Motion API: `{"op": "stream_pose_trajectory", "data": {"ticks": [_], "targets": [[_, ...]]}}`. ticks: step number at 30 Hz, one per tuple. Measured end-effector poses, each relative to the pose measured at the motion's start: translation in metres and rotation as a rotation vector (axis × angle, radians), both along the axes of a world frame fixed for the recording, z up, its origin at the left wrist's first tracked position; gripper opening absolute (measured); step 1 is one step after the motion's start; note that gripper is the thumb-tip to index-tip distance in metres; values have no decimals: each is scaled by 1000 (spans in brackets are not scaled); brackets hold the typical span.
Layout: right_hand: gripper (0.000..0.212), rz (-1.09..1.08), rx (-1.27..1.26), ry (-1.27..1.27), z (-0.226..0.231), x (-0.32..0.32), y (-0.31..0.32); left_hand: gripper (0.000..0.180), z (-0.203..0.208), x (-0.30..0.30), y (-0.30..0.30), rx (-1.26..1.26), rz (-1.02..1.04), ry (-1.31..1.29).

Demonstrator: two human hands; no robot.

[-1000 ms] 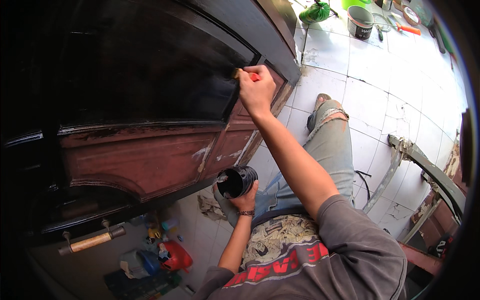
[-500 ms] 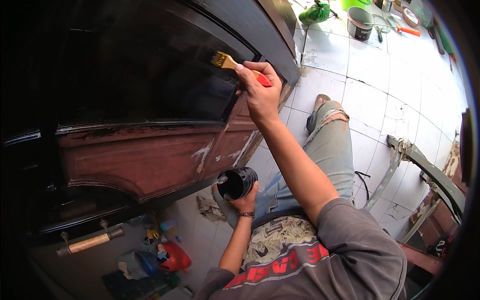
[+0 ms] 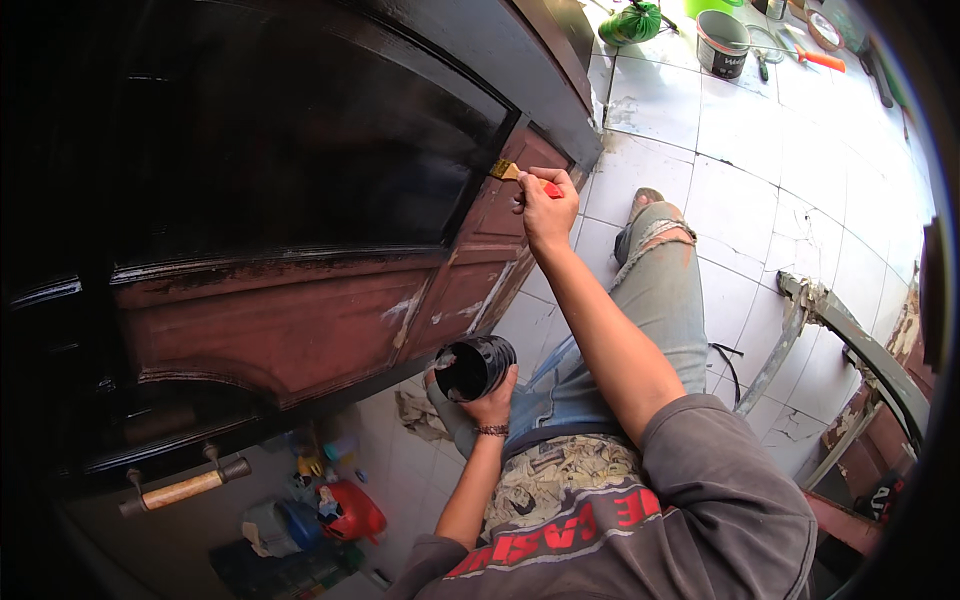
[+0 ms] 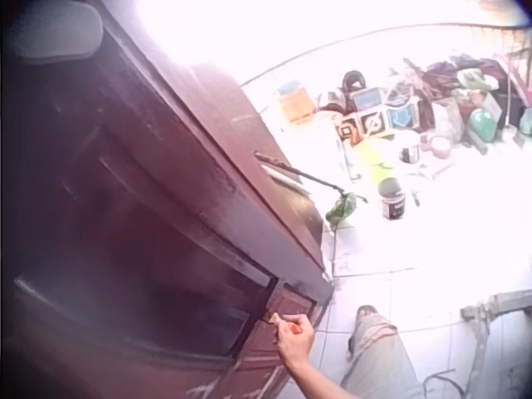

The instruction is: The person paints a reddish-brown wooden cabinet with black paint using a brush. They repeatedly dip the brush into a small paint can and apply the paint to the cabinet's surface and edges.

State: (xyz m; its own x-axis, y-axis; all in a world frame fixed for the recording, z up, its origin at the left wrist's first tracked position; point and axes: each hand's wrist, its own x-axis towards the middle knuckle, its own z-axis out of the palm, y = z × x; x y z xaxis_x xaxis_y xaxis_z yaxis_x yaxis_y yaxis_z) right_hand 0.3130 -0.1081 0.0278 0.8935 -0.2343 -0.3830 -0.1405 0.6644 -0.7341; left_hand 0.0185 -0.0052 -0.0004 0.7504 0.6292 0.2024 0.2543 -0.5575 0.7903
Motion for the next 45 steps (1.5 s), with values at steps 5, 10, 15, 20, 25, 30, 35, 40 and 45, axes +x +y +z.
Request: {"op": "stream_pose_trajectory", "data": {"ticks": [5, 10, 15, 20, 25, 30, 35, 40, 45], "targets": [[14, -183, -512, -142, 35, 11, 27, 76, -4, 0, 4, -11, -36, 12], [17, 73, 118, -328, 183, 0, 4, 75, -6, -4, 5, -66, -30, 0], [23, 104, 491, -415, 142, 7, -4, 79, 1, 4, -1, -105, 10, -32], [18, -88, 172, 29, -16, 3, 6, 82, 0, 3, 1, 17, -18, 46], [18, -119, 170, -98, 13, 21, -7, 82, -1, 1, 0, -4, -12, 35], [21, -123, 459, -10, 7, 23, -20, 82, -3, 1, 4, 40, -19, 57], [19, 93, 624, -332, 55, 21, -48, 83, 1, 8, -3, -38, -2, 93], [22, 69, 303, -54, -27, 8, -12, 84, -2, 8, 1, 81, -50, 76], [19, -53, -53, 213, -35, -15, -6, 102, -13, -2, 13, -3, -48, 181]]}}
